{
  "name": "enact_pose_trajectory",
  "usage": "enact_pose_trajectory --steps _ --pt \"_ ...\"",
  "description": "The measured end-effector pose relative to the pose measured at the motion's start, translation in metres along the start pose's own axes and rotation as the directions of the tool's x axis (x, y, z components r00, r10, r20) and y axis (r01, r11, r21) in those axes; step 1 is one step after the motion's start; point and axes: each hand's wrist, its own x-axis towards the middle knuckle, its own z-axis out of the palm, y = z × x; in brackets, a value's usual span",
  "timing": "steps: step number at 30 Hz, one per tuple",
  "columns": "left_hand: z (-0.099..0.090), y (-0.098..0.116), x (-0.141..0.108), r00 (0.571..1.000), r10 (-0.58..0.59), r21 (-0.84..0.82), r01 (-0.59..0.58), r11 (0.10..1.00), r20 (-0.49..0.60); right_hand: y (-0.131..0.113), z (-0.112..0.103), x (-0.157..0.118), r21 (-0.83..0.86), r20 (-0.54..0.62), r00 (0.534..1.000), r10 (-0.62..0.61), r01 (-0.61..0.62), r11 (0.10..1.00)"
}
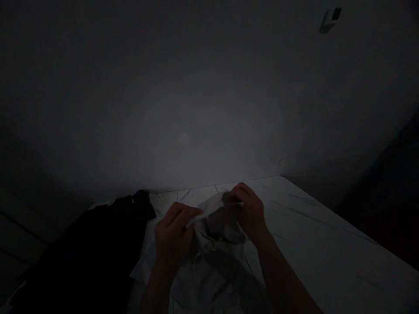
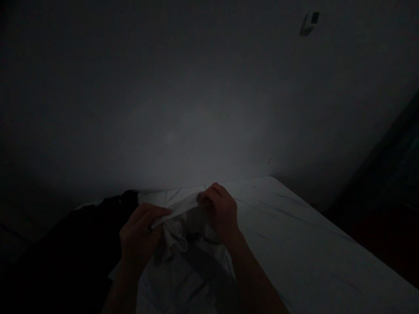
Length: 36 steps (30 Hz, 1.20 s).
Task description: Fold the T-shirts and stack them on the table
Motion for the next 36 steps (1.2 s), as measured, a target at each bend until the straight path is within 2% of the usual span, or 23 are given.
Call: enact_pose_trajectory --steps 3,6,9,14,17,20,23,25,27,30,32,34,36 --pt "0.000 -0.001 0.000 0.998 0.032 0.031 -0.030 0.999 -0.057 -0.014 -0.004 0.003 0.119 0.242 0.970 -0.009 -0.021 0.993" --pt "0.000 -0.001 0.002 0.996 0.080 0.010 -0.080 0.997 -0.041 -0.032 -0.005 0.001 0.198 0.328 0.941 -0.080 0.014 0.980" --pt "0.000 0.000 0.004 0.993 0.117 -0.043 -0.118 0.992 -0.014 -0.042 0.003 -0.004 0.233 0.302 0.947 -0.113 0.042 0.972" --pt "-0.001 -0.001 0.006 0.989 0.147 -0.109 -0.145 0.983 0.013 -0.039 0.011 -0.008 0.292 0.228 0.969 -0.098 0.028 0.956" --pt "-0.001 -0.002 0.007 0.986 0.163 -0.143 -0.157 0.977 0.033 -0.038 0.012 -0.008 0.348 0.261 0.964 -0.054 -0.042 0.937" --pt "-0.001 -0.002 0.008 0.991 0.128 -0.140 -0.120 0.983 0.049 -0.036 0.012 -0.008 0.373 0.254 0.965 0.067 -0.162 0.914" --pt "-0.001 -0.002 0.008 0.994 0.100 -0.132 -0.104 0.986 -0.037 -0.029 0.008 -0.007 0.371 0.184 0.968 0.172 -0.230 0.900" --pt "-0.001 -0.001 0.008 0.990 0.087 -0.119 -0.100 0.988 -0.112 -0.028 0.002 -0.006 0.376 0.209 0.959 0.189 -0.257 0.890" --pt "0.000 -0.001 0.007 0.984 0.081 -0.094 -0.097 0.991 -0.161 -0.032 -0.003 -0.006 0.339 0.330 0.923 0.200 -0.314 0.887" --pt "0.003 0.001 0.006 0.979 0.098 -0.068 -0.111 0.991 -0.178 -0.049 -0.003 -0.009 0.200 0.544 0.810 0.219 -0.379 0.904" --pt "0.004 0.002 0.005 0.981 0.102 -0.073 -0.115 0.991 -0.168 -0.059 0.003 -0.013 0.118 0.623 0.753 0.212 -0.359 0.926" --pt "0.002 0.001 0.004 0.985 0.097 -0.101 -0.112 0.989 -0.145 -0.064 0.012 -0.017 0.055 0.649 0.732 0.210 -0.320 0.946" --pt "-0.002 -0.001 0.004 0.993 0.086 -0.142 -0.098 0.985 -0.084 -0.061 0.018 -0.020 -0.002 0.605 0.771 0.198 -0.247 0.969"
